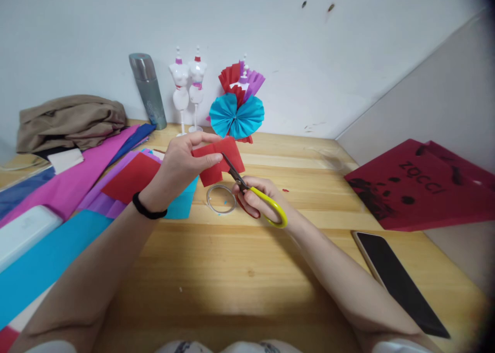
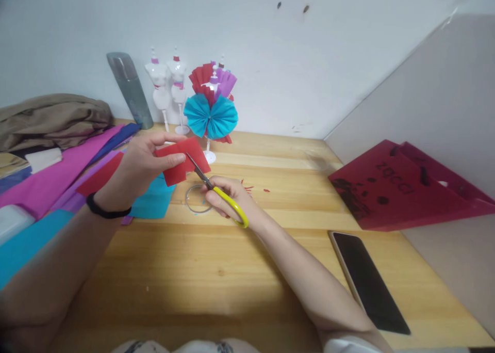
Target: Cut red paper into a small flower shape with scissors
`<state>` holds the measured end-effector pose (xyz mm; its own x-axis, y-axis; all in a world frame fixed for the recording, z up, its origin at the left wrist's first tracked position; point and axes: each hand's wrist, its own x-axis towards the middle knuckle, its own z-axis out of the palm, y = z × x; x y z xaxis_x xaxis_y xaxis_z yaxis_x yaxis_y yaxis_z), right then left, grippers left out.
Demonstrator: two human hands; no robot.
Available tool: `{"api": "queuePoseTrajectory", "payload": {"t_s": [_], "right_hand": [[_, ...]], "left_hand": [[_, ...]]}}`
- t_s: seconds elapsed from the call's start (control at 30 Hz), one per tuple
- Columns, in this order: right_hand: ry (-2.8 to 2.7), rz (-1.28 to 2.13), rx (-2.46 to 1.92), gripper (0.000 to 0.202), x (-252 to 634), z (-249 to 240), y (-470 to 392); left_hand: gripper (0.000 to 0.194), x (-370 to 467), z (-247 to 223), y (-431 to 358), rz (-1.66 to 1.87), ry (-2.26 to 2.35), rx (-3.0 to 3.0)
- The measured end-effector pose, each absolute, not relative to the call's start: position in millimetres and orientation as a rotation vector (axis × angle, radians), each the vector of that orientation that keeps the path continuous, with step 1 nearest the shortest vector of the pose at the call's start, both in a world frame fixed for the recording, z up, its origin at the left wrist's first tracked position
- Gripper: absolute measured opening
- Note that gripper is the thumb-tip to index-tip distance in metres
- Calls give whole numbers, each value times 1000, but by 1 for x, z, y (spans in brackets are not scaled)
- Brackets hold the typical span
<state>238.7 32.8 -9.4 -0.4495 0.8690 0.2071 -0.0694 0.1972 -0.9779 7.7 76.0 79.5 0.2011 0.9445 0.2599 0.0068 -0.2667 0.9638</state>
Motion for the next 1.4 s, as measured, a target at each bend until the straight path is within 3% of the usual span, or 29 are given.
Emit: {"api": "queuePoseTrajectory", "payload": {"t_s": [0.7,1.4], "right_hand": [[-1628,1391,-823,61,239,9,29],[-1617,1379,-804,62,240,6,31]], "left_hand": [[49,9,74,76,1061,855,1341],[38,9,61,83,943,754,1295]]}}
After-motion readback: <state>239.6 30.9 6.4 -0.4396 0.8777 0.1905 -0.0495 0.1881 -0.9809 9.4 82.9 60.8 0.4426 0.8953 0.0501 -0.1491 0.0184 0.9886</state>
